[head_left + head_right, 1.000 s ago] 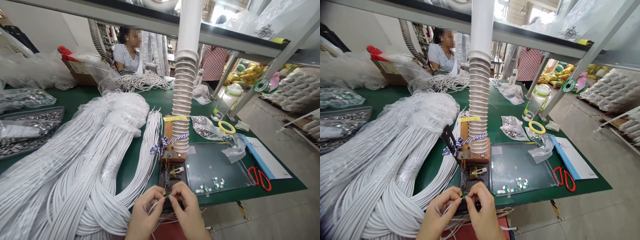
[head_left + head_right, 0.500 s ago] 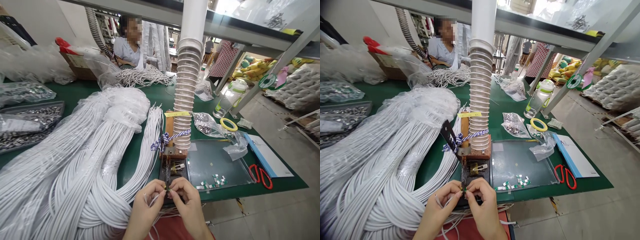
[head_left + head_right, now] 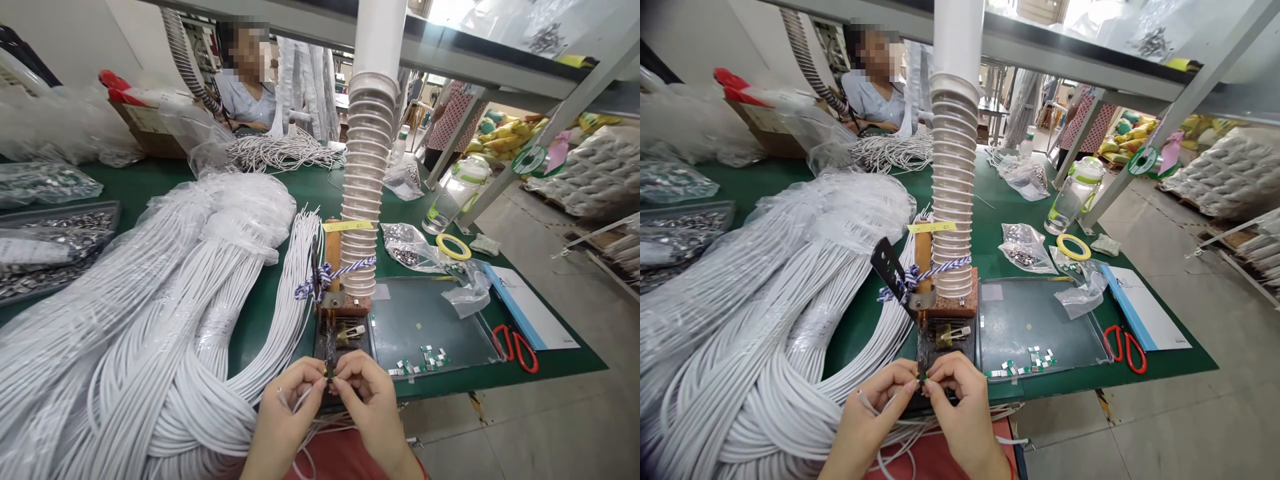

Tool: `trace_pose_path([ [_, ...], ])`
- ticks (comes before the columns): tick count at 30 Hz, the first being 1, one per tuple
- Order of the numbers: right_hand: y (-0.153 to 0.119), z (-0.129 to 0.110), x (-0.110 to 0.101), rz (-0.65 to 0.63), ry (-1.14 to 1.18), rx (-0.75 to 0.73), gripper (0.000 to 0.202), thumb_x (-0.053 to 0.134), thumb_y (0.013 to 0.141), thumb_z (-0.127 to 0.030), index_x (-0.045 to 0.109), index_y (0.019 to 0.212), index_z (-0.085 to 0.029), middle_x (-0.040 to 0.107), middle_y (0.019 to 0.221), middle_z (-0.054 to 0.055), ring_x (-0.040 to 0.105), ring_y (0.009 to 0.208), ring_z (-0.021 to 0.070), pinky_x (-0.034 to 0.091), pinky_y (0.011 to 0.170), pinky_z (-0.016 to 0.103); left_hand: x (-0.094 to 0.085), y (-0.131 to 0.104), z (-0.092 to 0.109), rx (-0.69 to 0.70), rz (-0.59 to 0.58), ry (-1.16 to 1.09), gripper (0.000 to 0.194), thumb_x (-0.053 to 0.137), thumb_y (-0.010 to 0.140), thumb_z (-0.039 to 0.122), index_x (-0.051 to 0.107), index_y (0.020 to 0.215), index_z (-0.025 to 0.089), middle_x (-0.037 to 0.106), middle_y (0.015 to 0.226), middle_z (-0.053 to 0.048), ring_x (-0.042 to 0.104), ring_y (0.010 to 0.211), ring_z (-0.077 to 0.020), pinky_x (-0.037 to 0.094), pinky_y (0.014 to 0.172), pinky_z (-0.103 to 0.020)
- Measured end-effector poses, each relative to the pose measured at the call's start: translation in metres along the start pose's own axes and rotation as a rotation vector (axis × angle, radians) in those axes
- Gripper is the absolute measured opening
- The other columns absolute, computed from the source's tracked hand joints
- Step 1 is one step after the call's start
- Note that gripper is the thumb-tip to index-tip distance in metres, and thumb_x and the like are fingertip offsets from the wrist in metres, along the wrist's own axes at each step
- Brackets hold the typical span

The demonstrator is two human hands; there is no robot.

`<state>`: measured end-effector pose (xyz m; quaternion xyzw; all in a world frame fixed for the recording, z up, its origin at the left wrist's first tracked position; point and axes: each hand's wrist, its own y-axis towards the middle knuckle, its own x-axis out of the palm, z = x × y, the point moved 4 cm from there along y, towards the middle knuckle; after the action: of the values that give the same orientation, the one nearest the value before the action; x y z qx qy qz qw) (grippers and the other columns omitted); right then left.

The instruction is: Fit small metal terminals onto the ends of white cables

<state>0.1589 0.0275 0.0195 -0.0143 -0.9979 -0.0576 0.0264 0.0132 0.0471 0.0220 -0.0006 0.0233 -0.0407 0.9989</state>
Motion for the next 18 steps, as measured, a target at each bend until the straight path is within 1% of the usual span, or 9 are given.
trace_pose_path([
  [4, -0.003, 0.002, -0.002, -0.02, 0.007, 0.019, 0.012, 0.063, 0.086, -0.012, 0.06, 0.077, -0.018, 0.058, 0.088, 0.005, 0.06, 0.073, 0.0164, 0.053, 0.066, 0.026, -0.002, -0.003, -0.004, -0.031, 0.006, -0.005, 0.02, 0.067, 0.077, 0.025, 0.065, 0.059, 0.016, 0.066, 0.075, -0.006, 0.063, 0.064, -0.0175, 0.049, 0.057, -0.023],
  [6, -0.006, 0.004, -0.003, -0.025, 0.013, 0.051, 0.011, 0.061, 0.088, -0.015, 0.058, 0.078, -0.019, 0.056, 0.089, 0.005, 0.059, 0.071, 0.0157, 0.053, 0.062, 0.025, -0.003, -0.006, -0.008, -0.055, -0.001, -0.012, 0.021, 0.066, 0.078, 0.026, 0.066, 0.06, 0.016, 0.067, 0.076, -0.007, 0.064, 0.066, -0.0182, 0.05, 0.059, -0.023],
  [7, -0.008, 0.006, -0.004, -0.028, 0.012, 0.072, 0.011, 0.06, 0.09, -0.017, 0.057, 0.079, -0.019, 0.055, 0.089, 0.004, 0.057, 0.067, 0.0145, 0.051, 0.059, 0.024, -0.003, -0.008, -0.01, -0.065, -0.008, -0.01, 0.022, 0.066, 0.078, 0.027, 0.066, 0.06, 0.016, 0.067, 0.077, -0.007, 0.064, 0.067, -0.0187, 0.05, 0.06, -0.023],
  [9, -0.012, 0.007, -0.005, -0.045, -0.034, 0.104, 0.012, 0.056, 0.093, -0.02, 0.055, 0.08, -0.02, 0.051, 0.082, 0.0, 0.049, 0.058, 0.0115, 0.044, 0.05, 0.021, -0.004, -0.011, -0.014, -0.088, -0.019, -0.009, 0.022, 0.066, 0.079, 0.029, 0.067, 0.06, 0.016, 0.067, 0.077, -0.008, 0.064, 0.068, -0.0192, 0.05, 0.061, -0.024],
  [11, -0.016, 0.006, -0.006, -0.06, -0.151, 0.1, 0.013, 0.055, 0.093, -0.019, 0.054, 0.08, -0.02, 0.046, 0.074, -0.003, 0.041, 0.054, 0.0105, 0.036, 0.048, 0.021, -0.004, -0.014, -0.018, -0.111, -0.037, -0.023, 0.022, 0.068, 0.079, 0.03, 0.066, 0.061, 0.016, 0.066, 0.077, -0.007, 0.063, 0.068, -0.0187, 0.05, 0.061, -0.023],
  [13, -0.019, 0.002, -0.007, -0.077, -0.284, 0.058, 0.008, 0.058, 0.089, -0.016, 0.056, 0.082, -0.02, 0.046, 0.074, -0.003, 0.043, 0.059, 0.0122, 0.036, 0.053, 0.022, -0.004, -0.018, -0.022, -0.128, -0.057, -0.047, 0.024, 0.069, 0.08, 0.031, 0.064, 0.061, 0.016, 0.065, 0.077, -0.005, 0.062, 0.067, -0.0177, 0.049, 0.06, -0.022],
  [15, -0.021, -0.003, -0.007, -0.108, -0.377, 0.016, 0.008, 0.061, 0.084, -0.012, 0.058, 0.086, -0.02, 0.049, 0.08, -0.001, 0.049, 0.068, 0.0145, 0.039, 0.058, 0.023, -0.003, -0.024, -0.024, -0.14, -0.095, -0.076, 0.027, 0.07, 0.082, 0.035, 0.064, 0.063, 0.017, 0.064, 0.078, -0.004, 0.061, 0.068, -0.0176, 0.049, 0.06, -0.021],
  [16, -0.022, -0.005, -0.008, -0.13, -0.405, 0.007, 0.01, 0.062, 0.083, -0.011, 0.059, 0.087, -0.02, 0.05, 0.082, 0.0, 0.05, 0.07, 0.0152, 0.04, 0.059, 0.023, -0.002, -0.028, -0.024, -0.143, -0.114, -0.089, 0.029, 0.069, 0.083, 0.038, 0.065, 0.064, 0.017, 0.063, 0.079, -0.004, 0.061, 0.068, -0.0177, 0.049, 0.06, -0.021],
  [18, -0.023, -0.008, -0.01, -0.189, -0.422, 0.003, 0.012, 0.062, 0.082, -0.009, 0.059, 0.086, -0.02, 0.051, 0.082, 0.0, 0.051, 0.069, 0.015, 0.039, 0.059, 0.023, 0.001, -0.036, -0.022, -0.145, -0.166, -0.104, 0.033, 0.067, 0.086, 0.044, 0.066, 0.067, 0.017, 0.063, 0.079, -0.004, 0.061, 0.07, -0.0185, 0.05, 0.063, -0.022],
])
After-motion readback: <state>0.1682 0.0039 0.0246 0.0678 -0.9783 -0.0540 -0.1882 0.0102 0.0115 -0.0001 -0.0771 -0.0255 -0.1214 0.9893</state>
